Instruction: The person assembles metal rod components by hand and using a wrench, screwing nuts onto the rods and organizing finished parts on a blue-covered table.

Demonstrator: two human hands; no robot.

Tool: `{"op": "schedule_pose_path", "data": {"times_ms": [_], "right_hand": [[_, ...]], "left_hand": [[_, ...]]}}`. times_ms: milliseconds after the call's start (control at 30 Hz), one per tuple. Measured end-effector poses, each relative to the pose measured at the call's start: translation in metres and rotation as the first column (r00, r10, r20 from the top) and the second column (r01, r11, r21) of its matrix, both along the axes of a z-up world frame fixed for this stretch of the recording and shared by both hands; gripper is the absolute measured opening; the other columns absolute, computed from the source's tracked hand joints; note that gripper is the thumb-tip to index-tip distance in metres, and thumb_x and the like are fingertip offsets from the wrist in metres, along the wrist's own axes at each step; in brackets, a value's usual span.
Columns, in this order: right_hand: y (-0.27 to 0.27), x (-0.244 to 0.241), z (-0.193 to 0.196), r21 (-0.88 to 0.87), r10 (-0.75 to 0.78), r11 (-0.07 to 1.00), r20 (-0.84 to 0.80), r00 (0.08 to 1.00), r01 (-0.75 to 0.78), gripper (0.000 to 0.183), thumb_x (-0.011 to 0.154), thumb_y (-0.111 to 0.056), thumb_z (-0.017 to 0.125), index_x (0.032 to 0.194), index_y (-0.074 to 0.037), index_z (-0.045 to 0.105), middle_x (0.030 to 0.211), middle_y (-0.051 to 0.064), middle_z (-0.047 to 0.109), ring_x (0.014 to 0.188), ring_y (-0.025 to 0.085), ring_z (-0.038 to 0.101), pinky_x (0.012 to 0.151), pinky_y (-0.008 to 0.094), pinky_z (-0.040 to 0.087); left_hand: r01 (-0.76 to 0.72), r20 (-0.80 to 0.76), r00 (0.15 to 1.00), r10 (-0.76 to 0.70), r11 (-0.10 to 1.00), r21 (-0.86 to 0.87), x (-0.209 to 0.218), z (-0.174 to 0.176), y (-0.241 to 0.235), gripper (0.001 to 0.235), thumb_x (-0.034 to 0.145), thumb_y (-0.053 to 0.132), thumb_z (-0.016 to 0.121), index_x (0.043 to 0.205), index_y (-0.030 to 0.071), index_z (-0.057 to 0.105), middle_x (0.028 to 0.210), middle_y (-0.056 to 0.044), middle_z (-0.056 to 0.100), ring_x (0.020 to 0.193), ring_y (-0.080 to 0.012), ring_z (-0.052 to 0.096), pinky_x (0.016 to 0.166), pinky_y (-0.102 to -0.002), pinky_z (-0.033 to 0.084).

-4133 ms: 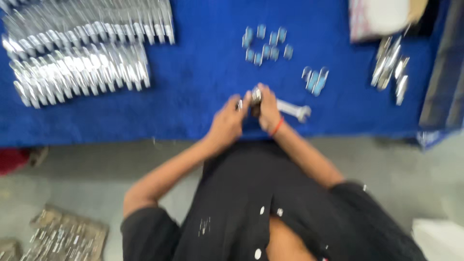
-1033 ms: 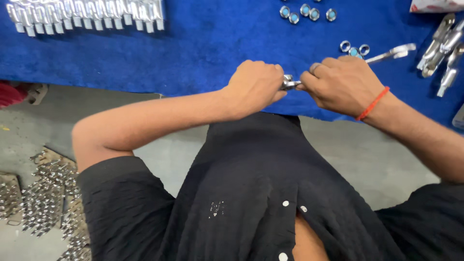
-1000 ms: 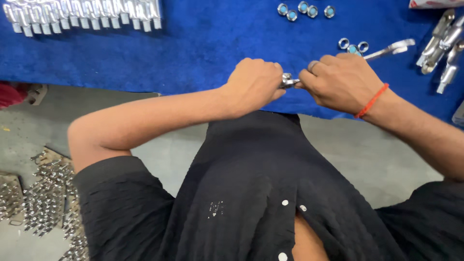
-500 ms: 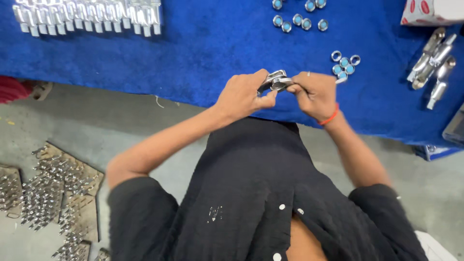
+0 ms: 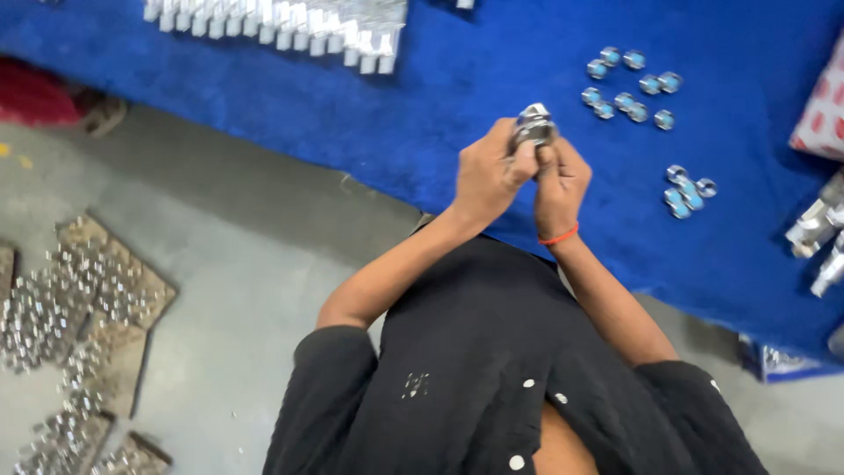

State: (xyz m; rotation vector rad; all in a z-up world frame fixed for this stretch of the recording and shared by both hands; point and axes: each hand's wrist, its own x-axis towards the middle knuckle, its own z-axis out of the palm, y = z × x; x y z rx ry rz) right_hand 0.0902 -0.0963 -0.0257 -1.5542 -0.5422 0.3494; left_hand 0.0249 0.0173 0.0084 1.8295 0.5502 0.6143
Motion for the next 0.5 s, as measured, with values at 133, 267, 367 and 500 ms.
{"op": "schedule_pose_path", "data": {"times_ms": [133, 267, 367, 500], "right_hand": [[0.033, 0.0, -0.012, -0.109, 0.024, 0.994, -0.005, 1.0, -0.024, 0.033, 0.115, -0.025, 0.055, 0.095, 0.0, 0.061, 0.08, -0.001, 0.054, 0.073, 0.007, 0.045, 0.064, 0.027, 0.039], [0.032, 0.006, -0.023, -0.33, -0.003, 0.943, 0.109, 0.994, 0.039, 0.025, 0.111, -0.022, 0.054, 0.109, -0.002, 0.068, 0.085, 0.002, 0.067, 0.072, 0.01, 0.057, 0.063, 0.029, 0.045], [0.009, 0.006, -0.053, -0.602, 0.011, 0.79, 0.208, 0.978, 0.12, 0.026, 0.112, -0.025, 0.057, 0.101, -0.004, 0.067, 0.079, 0.007, 0.065, 0.069, 0.022, 0.061, 0.063, 0.038, 0.045], [-0.01, -0.01, -0.083, -0.717, 0.28, 0.637, 0.557, 0.782, 0.283, 0.014, 0.105, -0.022, 0.067, 0.101, -0.01, 0.072, 0.089, 0.009, 0.067, 0.087, 0.031, 0.062, 0.083, 0.046, 0.042]], "left_hand": [[-0.014, -0.047, 0.999, 0.003, 0.968, -0.251, -0.001, -0.037, 0.03, 0.04, 0.102, 0.045, 0.056, 0.106, 0.006, 0.062, 0.077, -0.012, 0.066, 0.071, -0.0318, 0.068, 0.065, -0.039, 0.054], [-0.076, -0.128, 0.991, 0.039, 0.951, -0.299, 0.001, -0.08, 0.089, 0.061, 0.089, 0.038, 0.072, 0.128, 0.0, 0.045, 0.096, -0.016, 0.067, 0.086, -0.0347, 0.068, 0.076, -0.038, 0.054], [-0.019, -0.016, 1.0, 0.022, 0.988, 0.153, -0.002, -0.12, 0.125, 0.07, 0.087, 0.013, 0.06, 0.15, -0.003, 0.033, 0.128, -0.022, 0.055, 0.118, -0.0383, 0.056, 0.105, -0.041, 0.047], [0.07, -0.091, 0.996, 0.003, 0.604, 0.794, -0.009, -0.139, 0.121, 0.065, 0.085, 0.001, 0.061, 0.147, -0.001, 0.042, 0.141, -0.019, 0.052, 0.133, -0.0332, 0.049, 0.112, -0.054, 0.034]]}}
